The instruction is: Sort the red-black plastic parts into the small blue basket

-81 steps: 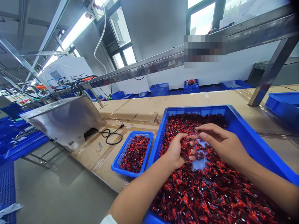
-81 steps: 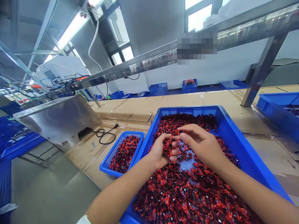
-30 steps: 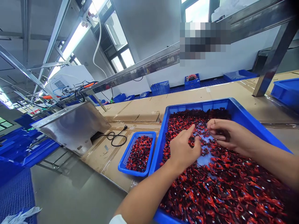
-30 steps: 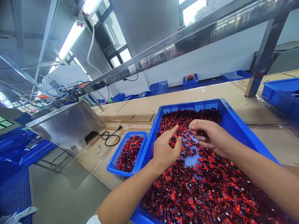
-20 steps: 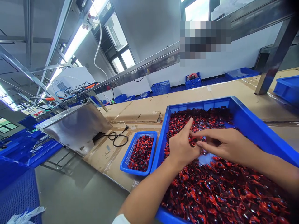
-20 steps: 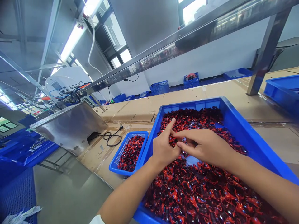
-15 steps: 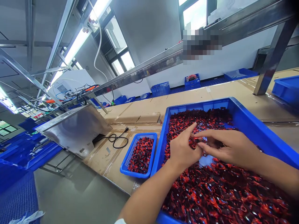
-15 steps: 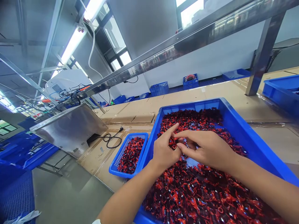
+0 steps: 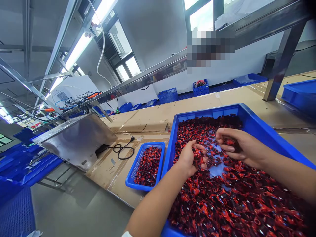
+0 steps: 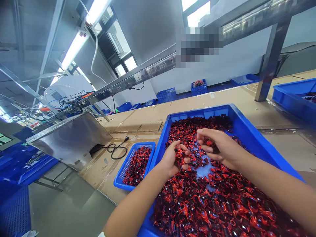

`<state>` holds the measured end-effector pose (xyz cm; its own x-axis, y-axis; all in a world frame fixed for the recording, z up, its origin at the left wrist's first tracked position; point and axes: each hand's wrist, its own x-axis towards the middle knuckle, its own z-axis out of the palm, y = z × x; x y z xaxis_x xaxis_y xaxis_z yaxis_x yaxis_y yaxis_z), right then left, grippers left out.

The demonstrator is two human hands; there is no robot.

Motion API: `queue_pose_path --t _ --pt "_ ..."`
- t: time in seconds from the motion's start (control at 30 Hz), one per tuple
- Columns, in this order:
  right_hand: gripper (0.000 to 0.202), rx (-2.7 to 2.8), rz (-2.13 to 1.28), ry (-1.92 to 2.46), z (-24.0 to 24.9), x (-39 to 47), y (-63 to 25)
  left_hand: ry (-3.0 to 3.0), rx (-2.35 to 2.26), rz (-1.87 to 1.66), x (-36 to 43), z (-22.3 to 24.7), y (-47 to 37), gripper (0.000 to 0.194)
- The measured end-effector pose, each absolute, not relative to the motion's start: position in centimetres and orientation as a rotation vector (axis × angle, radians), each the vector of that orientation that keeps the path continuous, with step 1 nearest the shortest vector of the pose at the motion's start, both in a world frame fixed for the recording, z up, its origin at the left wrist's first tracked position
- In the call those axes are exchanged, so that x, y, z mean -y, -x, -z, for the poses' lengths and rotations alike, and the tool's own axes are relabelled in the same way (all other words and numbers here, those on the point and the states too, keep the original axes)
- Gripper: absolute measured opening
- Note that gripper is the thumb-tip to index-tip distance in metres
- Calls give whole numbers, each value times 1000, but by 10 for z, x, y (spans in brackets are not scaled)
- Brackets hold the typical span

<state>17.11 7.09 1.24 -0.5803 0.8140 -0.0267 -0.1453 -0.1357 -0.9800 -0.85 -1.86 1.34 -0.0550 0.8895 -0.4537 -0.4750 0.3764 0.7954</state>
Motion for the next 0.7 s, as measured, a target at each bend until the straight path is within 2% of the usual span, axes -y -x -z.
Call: queue_pose_path --t 0.1,0.2,0.27,0.5,0.7 --pt "47 1828 -1466 762 -6 -65 -168 -380 -1071 -1084 17 -10 10 31" --pt "29 2207 -960 591 -5 -58 -168 -337 -1037 -1058 16 -5 9 28" --pt "26 2315 -758 472 -7 -55 -169 -325 -1022 -1063 15 -2 9 26" --pt "28 2400 -681 251 -7 -57 -177 -305 -944 -919 16 -3 15 16" --pt "25 2397 -582 129 0 -57 -177 -356 -911 -794 18 -6 13 16"
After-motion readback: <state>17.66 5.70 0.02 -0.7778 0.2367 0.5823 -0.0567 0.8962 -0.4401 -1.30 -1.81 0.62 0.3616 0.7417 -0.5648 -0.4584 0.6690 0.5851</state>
